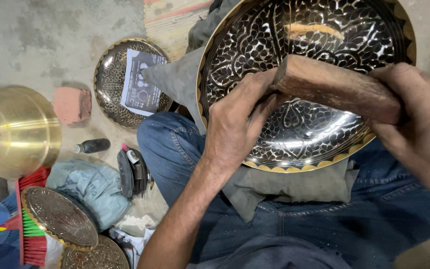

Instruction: The person uses a small metal punch and a wooden mallet to emboss a decorative floral pattern into a brass plate. They repeatedly strike the punch to create indentations, rotating the plate to access different sections of the design.

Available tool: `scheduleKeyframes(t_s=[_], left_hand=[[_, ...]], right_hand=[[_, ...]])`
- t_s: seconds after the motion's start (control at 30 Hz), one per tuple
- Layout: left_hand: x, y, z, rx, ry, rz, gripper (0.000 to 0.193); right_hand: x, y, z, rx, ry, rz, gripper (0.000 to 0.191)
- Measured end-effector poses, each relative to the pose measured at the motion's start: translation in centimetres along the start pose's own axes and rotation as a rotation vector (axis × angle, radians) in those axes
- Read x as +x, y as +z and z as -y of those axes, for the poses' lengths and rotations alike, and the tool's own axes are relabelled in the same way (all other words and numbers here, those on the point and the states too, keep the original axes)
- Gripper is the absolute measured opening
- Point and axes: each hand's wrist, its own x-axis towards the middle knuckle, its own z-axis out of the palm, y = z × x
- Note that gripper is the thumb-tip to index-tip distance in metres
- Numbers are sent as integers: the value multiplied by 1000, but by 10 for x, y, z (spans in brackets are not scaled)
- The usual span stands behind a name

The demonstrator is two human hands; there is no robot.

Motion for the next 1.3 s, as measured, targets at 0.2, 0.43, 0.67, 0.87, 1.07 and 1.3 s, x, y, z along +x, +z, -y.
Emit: scheduleKeyframes(t_s=[0.2, 0.43, 0.67, 0.87, 1.07, 1.3], left_hand=[[-4, 4, -4, -13, -28, -24, 37], [-1, 4, -9, -14, -32, -60, 36], [-1, -2, -14, -36, -51, -54, 34], [0, 1, -13, -37, -56, -67, 34], [0, -1, -14, -57, -58, -59, 35], [3, -5, -18, -64, -53, -58, 31]], right_hand=[[2, 7, -6, 83, -207, -207, 52], [-3, 23, -41, 103, -199, -184, 46], [0, 46, -75, 241, -107, -114, 39], [-1, 47, -80, 179, -162, -106, 38], [5, 27, -64, 43, -204, -93, 38], [7, 15, -52, -135, -194, -56, 39]])
